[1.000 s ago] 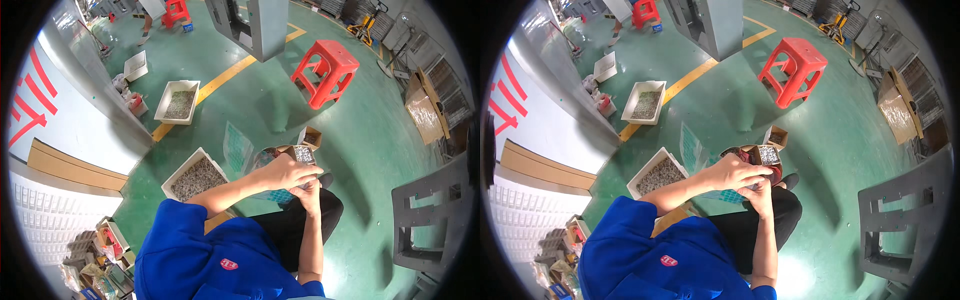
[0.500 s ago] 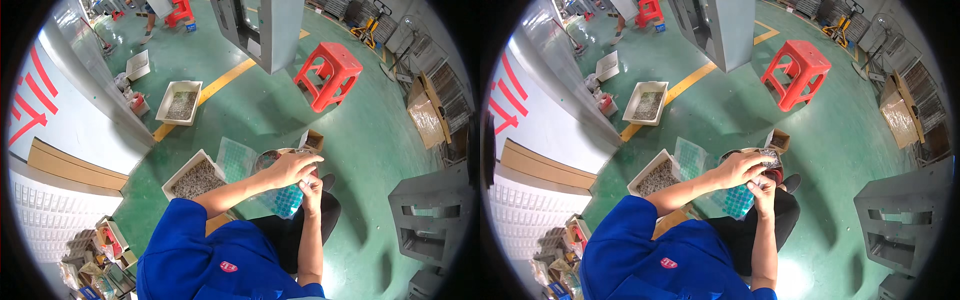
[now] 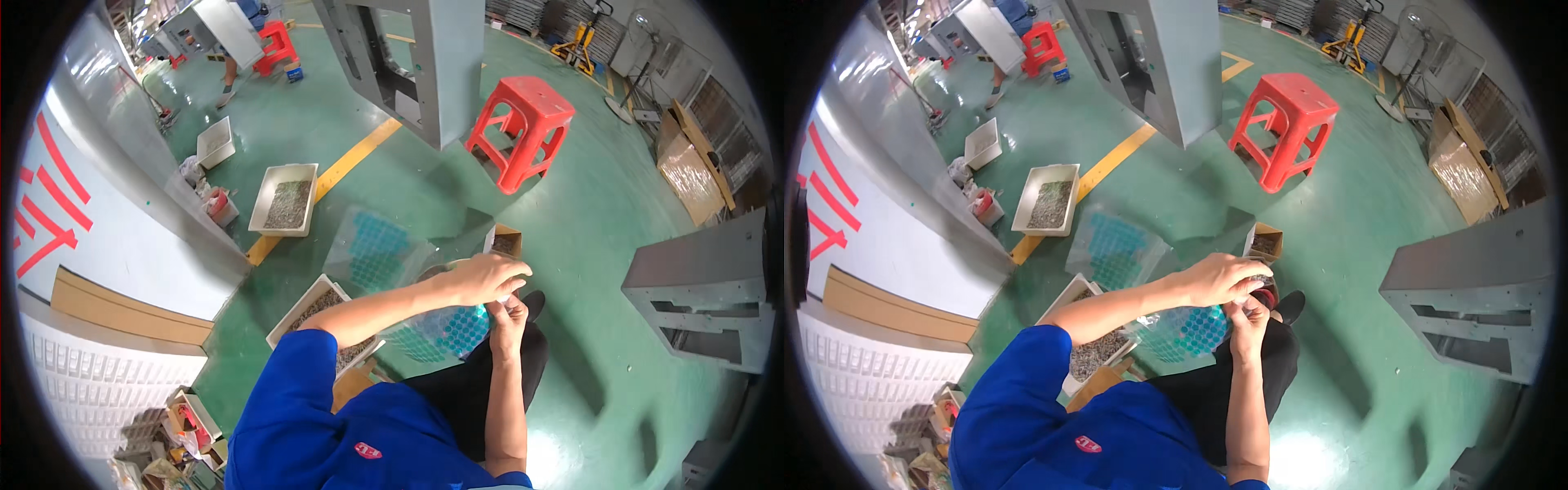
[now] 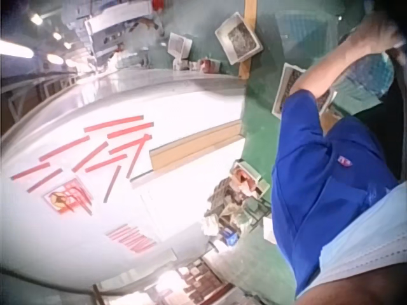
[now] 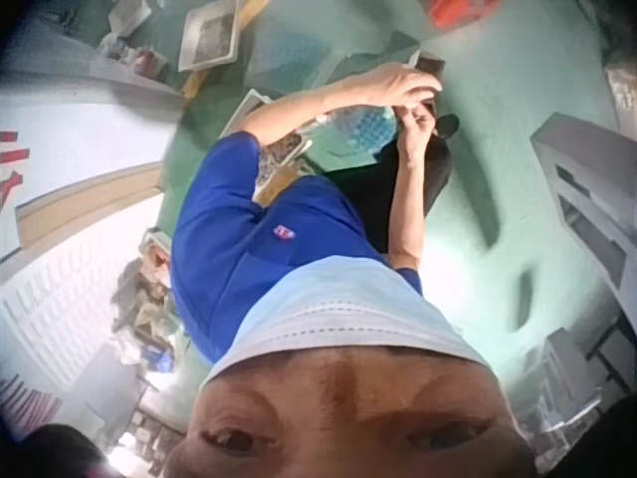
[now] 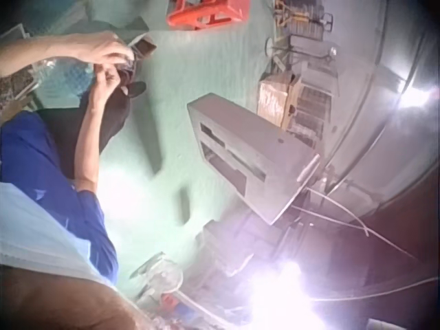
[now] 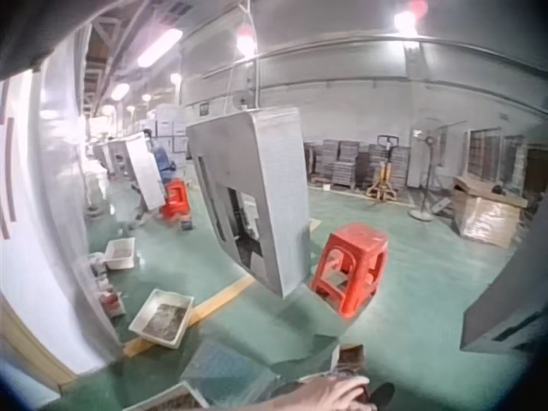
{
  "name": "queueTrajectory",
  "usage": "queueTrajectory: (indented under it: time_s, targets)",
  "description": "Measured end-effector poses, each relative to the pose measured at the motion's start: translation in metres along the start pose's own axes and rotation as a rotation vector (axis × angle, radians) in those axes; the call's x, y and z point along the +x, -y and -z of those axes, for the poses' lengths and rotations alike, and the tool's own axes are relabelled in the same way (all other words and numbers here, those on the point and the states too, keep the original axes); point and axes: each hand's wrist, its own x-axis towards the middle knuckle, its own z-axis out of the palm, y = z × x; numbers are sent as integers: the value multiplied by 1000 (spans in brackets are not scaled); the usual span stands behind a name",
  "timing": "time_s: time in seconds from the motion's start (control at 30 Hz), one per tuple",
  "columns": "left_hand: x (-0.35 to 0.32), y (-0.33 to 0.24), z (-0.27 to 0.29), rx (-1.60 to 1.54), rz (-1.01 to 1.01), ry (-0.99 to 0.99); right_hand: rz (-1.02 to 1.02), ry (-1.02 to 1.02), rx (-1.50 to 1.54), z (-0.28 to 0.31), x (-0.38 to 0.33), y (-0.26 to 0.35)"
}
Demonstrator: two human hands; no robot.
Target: The recorder is applying circular green stickers onto specific marked points on metal cabinet/housing units within a fabrication floor environment.
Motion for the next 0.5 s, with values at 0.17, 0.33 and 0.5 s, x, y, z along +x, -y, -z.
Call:
queueTrajectory:
  time_s: [0.17, 0.33, 0.5]
  targets:
    - [43, 28, 21, 186, -44, -54, -44, -77, -15, 11, 1, -4]
    - [99, 32, 77, 469, -131, -251, -66, -69, -40, 7, -1, 4]
    - [190, 45, 110, 1083, -185, -55, -136, -4, -53, 3, 2, -3]
